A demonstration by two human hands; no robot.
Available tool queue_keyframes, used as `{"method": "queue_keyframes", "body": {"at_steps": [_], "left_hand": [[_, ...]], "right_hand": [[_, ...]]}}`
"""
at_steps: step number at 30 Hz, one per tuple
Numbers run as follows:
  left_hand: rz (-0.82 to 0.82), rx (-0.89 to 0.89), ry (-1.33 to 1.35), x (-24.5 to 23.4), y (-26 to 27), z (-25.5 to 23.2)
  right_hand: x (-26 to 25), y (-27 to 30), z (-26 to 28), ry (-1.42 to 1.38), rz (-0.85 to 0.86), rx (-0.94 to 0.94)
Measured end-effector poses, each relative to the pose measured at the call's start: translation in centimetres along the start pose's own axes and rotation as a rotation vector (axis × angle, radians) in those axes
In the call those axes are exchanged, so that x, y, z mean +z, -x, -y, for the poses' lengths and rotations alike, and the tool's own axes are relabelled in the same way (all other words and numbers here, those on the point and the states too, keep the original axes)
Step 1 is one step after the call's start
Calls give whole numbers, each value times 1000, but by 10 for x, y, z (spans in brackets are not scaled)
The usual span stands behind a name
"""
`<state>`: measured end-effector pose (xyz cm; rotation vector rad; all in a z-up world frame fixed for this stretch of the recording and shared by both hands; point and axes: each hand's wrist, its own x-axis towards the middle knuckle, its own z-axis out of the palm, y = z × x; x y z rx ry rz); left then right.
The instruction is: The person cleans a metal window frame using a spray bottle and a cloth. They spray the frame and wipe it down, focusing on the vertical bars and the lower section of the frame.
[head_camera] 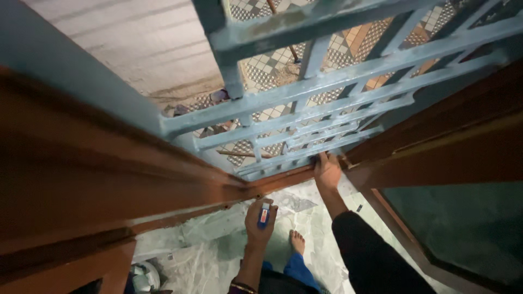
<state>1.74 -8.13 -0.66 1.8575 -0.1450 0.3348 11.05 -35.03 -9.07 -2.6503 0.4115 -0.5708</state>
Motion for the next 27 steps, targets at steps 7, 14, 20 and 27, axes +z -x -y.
{"method": "queue_keyframes", "body": {"at_steps": [7,14,20,27], "left_hand": [[-22,37,41,-4,-1,-6],[-3,-6,10,-6,-1,-9],[-41,93,52,-7,-1,-11],[4,19,-14,-10,-1,-8]], "right_hand": [[-14,77,32,-84,27,-74],[14,23,46,-116,80,-36],[4,53,55,23,-1,-190],[6,30,58,-50,103,-88]]}}
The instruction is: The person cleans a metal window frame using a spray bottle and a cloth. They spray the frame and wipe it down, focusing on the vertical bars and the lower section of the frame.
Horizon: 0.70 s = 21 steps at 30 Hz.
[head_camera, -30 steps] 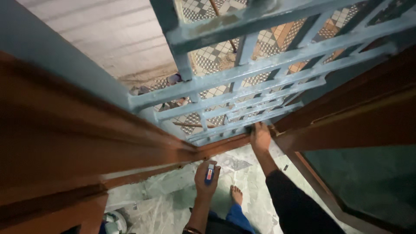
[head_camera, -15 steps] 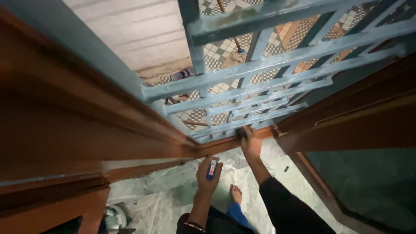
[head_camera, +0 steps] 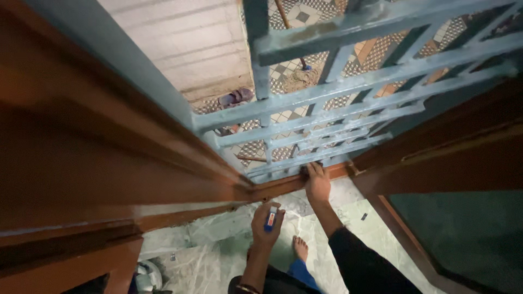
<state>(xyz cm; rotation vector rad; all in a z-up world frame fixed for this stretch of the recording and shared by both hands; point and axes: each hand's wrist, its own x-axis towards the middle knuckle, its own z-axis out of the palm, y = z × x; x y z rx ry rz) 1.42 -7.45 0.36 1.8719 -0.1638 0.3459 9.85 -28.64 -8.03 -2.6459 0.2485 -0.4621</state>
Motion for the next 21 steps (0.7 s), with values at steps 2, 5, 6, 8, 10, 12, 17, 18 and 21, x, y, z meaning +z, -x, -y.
{"method": "queue_keyframes", "body": {"at_steps": [2,5,6,8,10,12,17,18,21], "left_hand": [[-29,22,46,1,0,0],[-51,63,31,4,-3,2],[-55,83,12,4,-3,2],[-17,-50,36,2,-1,-2],[-5,-76,40,1,0,-3],[-21,1,25,0,-2,-3],[-30,-11,75,-4,-1,-8],[-16,-80,47,-5,-1,-8],[-38,16,33,-3,-5,-9]], "right_hand": [[8,-22,-1,102,92,31],[12,-24,-8,206,109,-84],[11,-15,-8,186,63,-133],[4,11,-8,103,3,-191],[-7,50,-5,-24,-24,-211],[-7,68,4,-23,55,-149],[17,35,20,-59,19,-176],[25,19,26,-37,45,-149],[41,-3,40,72,41,-108]]}}
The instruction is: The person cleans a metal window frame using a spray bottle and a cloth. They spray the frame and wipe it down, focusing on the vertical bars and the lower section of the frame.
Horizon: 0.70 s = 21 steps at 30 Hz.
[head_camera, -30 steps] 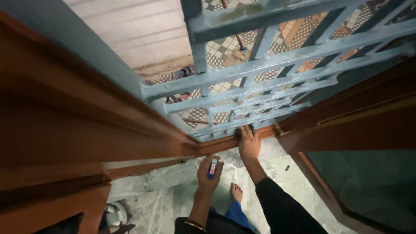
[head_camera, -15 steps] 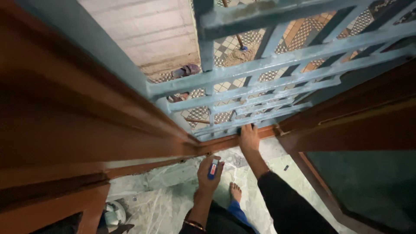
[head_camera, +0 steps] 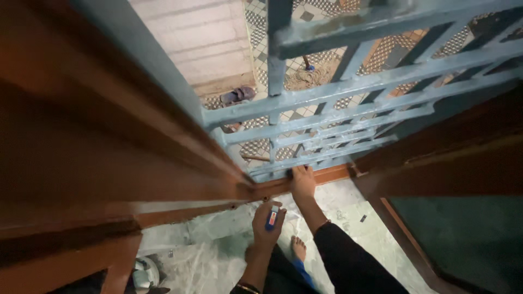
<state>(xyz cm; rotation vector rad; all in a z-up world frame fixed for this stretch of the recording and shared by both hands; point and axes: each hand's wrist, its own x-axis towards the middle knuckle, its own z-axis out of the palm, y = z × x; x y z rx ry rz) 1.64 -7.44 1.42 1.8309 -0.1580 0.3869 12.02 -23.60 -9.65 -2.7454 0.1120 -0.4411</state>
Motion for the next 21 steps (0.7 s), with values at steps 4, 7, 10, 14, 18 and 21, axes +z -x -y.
{"method": "queue_keyframes", "body": {"at_steps": [4,7,10,14,18,21], "left_hand": [[-9,4,30,-1,4,6],[-22,46,50,0,3,11],[-17,64,54,0,7,15],[-11,88,49,0,8,17],[-23,128,41,3,1,17],[14,-31,-7,3,-2,11]], "right_hand": [[-7,28,-2,76,-41,-72],[-24,57,-11,8,-109,-162],[-21,48,-11,-36,-97,-94],[-11,9,-7,12,90,19],[-11,15,-6,42,96,-6],[-22,31,-30,38,-64,-205]]}}
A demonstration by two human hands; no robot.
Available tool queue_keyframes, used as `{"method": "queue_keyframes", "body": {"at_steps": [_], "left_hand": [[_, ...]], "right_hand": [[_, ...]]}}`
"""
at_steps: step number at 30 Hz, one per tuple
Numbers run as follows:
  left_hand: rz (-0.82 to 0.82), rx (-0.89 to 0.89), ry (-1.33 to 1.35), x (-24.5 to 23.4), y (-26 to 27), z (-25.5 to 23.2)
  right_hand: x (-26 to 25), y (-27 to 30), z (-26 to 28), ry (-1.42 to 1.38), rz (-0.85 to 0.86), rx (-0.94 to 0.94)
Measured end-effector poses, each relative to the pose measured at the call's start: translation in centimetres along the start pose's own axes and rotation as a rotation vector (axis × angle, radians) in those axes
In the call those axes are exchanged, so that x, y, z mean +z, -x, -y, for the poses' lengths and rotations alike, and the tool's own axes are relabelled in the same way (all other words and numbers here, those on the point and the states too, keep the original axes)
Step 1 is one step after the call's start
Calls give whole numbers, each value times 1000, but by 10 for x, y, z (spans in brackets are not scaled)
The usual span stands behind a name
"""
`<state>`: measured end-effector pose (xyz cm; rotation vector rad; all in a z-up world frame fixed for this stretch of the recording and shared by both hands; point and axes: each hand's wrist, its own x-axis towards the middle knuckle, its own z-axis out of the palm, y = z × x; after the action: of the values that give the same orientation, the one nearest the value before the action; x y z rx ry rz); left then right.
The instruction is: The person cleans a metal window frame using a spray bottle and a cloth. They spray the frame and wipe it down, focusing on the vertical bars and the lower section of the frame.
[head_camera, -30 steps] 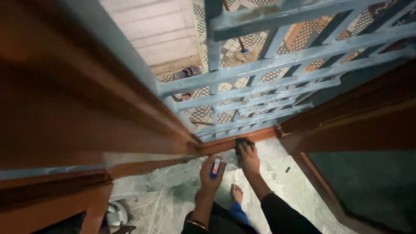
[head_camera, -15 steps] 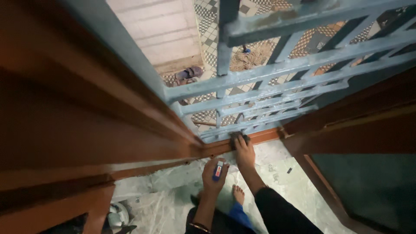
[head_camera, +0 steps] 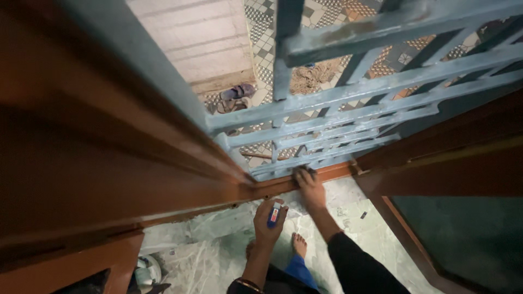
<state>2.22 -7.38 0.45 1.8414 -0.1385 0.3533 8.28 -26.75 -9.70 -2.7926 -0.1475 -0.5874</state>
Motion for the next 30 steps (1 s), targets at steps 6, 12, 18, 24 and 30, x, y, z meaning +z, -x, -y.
{"method": "queue_keyframes", "body": {"at_steps": [6,12,18,24,30], "left_hand": [[12,64,58,-7,0,-11],[-9,100,71,0,7,9],[-29,-123,229,-7,18,26],[-149,-125,72,-51,23,35],[-195,-179,212,-64,12,43]], "right_hand": [[-31,1,-74,28,-36,236],[11,3,14,-186,-161,85],[8,6,9,-136,-46,91],[27,13,68,-122,92,104],[39,-10,66,-56,-13,-6]]}}
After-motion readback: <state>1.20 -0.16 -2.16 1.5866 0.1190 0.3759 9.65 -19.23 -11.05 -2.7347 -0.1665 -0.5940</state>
